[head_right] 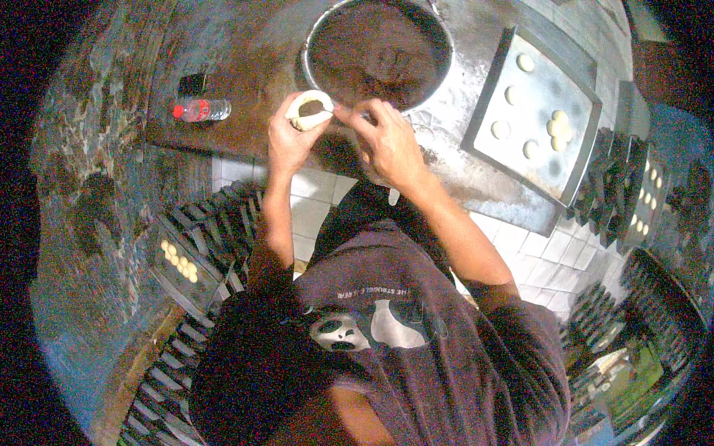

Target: The person flattens a piece of dough, scoops a dark filling from a bowl with a spoon, pinches the dough together to enclose the filling, and places the resulting ball on a metal tray.

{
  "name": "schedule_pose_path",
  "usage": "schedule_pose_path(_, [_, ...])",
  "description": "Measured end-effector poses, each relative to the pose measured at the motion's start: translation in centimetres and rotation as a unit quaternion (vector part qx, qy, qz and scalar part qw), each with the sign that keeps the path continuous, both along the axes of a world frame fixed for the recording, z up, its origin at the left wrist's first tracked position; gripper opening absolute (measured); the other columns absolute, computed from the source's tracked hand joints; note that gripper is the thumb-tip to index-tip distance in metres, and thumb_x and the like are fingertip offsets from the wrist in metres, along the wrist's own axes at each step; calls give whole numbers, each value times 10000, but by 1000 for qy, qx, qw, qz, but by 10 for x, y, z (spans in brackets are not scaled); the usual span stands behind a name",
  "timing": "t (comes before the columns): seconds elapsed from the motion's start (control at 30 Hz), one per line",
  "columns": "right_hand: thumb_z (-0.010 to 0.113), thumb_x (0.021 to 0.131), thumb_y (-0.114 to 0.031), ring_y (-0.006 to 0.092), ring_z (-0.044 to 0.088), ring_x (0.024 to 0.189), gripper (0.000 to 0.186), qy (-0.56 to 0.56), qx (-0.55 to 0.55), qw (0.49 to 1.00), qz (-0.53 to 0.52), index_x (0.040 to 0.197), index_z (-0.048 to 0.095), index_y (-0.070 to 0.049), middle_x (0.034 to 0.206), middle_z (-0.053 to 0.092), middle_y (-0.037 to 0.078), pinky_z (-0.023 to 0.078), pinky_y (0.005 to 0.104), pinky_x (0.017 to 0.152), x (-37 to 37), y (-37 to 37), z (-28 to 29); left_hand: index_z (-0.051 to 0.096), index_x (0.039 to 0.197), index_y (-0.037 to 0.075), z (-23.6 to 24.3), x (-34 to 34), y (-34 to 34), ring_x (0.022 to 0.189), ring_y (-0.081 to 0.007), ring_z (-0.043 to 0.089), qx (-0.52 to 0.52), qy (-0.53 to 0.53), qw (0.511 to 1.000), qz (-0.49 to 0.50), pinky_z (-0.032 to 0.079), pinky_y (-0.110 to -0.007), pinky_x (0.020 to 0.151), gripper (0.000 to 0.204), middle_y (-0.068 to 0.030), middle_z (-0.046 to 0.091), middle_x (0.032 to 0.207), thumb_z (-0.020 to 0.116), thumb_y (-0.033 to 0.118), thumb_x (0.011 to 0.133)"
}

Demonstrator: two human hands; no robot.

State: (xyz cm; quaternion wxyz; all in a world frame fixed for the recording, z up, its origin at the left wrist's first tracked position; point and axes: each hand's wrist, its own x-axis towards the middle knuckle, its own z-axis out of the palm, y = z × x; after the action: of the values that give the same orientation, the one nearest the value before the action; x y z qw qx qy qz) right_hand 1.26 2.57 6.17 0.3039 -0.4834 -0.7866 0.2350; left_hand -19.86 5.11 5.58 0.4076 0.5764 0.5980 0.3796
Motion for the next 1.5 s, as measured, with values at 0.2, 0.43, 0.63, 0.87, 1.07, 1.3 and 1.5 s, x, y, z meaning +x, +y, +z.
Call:
schedule_pose_path(0.2, [644,855,-1,433,602,1071,433,31,-163,974,-152,1282,601,-49,1165,590,210,504,494,929,48,-78,-74,711,1110,23,-39,-3,-1,945,-179,738,-61,-43,997,5,569,-335,836,361,-116,776,1018,868,182,827])
schedule_pose_path(0.43, [733,945,-324,462,624,1080,475,-116,-232,946,-194,1265,629,12,1192,613,252,520,509,945,122,-106,-123,694,1135,33,-5,29,-4,974,-135,718,-36,-6,990,-137,569,-310,882,416,-67,766,1063,903,195,814])
schedule_pose_path(0.63, [844,826,-439,363,622,1214,698,98,-141,985,-12,1372,618,-69,1294,609,186,514,451,1029,55,-15,58,685,1101,3,19,59,-6,954,-218,754,-15,-19,973,-231,574,-378,845,411,-154,768,997,880,181,786])
schedule_pose_path(0.87, [819,883,-295,211,713,954,350,256,-244,934,-43,1082,754,-14,1029,732,99,577,367,876,67,-4,64,613,1268,26,46,58,-11,1053,-161,681,-82,-200,937,-273,562,-326,888,494,-56,722,1124,851,155,854])
schedule_pose_path(1.07, [800,912,-316,226,714,1003,458,339,-348,871,-70,1238,692,-13,1150,717,125,587,375,888,57,-14,100,596,1316,18,47,60,-22,1053,-133,649,-189,-348,902,-171,541,-286,888,407,-50,679,1161,715,207,976])
schedule_pose_path(1.3, [845,797,-360,414,585,1209,628,13,3,996,87,1287,642,-24,1253,600,209,512,475,1023,46,-2,122,654,1175,16,53,70,-25,886,-95,616,-164,-344,917,-118,498,-264,755,298,-12,660,1024,588,202,952])
schedule_pose_path(1.5, [792,862,-248,336,700,931,319,129,-73,988,51,1105,744,-46,990,681,161,551,403,845,51,5,119,575,1236,114,71,62,-25,695,-20,475,-252,-390,879,-111,341,-168,550,320,19,615,953,486,307,996])
